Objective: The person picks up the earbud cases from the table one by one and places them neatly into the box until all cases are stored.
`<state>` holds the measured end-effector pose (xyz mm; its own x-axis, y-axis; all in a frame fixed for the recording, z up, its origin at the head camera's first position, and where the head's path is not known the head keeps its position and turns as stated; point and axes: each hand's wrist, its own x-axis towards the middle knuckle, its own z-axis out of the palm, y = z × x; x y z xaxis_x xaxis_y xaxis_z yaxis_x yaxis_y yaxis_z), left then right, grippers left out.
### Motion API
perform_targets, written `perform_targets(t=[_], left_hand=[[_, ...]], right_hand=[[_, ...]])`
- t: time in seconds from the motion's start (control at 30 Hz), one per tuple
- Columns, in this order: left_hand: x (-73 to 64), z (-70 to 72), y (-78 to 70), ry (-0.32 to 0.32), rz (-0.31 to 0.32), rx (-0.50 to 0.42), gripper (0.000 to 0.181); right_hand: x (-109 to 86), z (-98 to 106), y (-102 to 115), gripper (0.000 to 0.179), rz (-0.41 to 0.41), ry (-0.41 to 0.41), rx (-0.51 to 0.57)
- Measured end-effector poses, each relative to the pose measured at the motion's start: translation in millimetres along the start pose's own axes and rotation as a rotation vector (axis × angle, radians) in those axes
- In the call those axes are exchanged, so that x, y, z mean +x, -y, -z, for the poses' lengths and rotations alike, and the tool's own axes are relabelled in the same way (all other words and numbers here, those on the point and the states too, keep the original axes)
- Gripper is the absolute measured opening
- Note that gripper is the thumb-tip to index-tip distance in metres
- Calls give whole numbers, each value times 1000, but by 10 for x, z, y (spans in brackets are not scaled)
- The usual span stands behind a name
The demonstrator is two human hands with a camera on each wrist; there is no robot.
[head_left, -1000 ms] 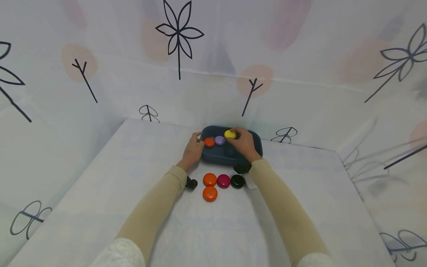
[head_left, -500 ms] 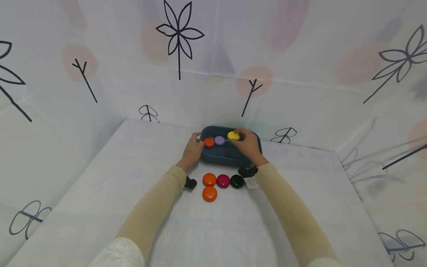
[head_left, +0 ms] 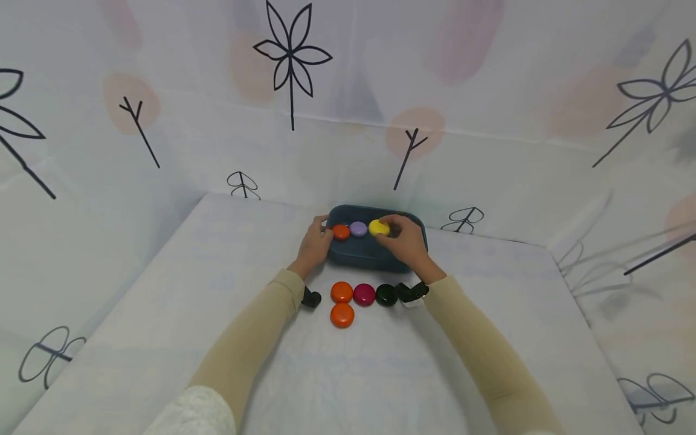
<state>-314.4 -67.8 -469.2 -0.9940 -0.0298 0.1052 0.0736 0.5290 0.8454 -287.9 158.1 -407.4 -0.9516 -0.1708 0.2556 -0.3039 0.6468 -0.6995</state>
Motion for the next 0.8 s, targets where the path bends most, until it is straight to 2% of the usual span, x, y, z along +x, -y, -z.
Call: perform_targets(t=[0.43,0.57,0.8], left_hand=[[-15,3,5,-2,-8,-5,49],[-20,9,-3,-8,-13,-8,49],[-18,7,4,-11,-15,0,50]], right_hand=[[-326,60,163,38,70,89,68],[-448,55,199,37,107,113,63],[-637,29,216,36,123,153,37]])
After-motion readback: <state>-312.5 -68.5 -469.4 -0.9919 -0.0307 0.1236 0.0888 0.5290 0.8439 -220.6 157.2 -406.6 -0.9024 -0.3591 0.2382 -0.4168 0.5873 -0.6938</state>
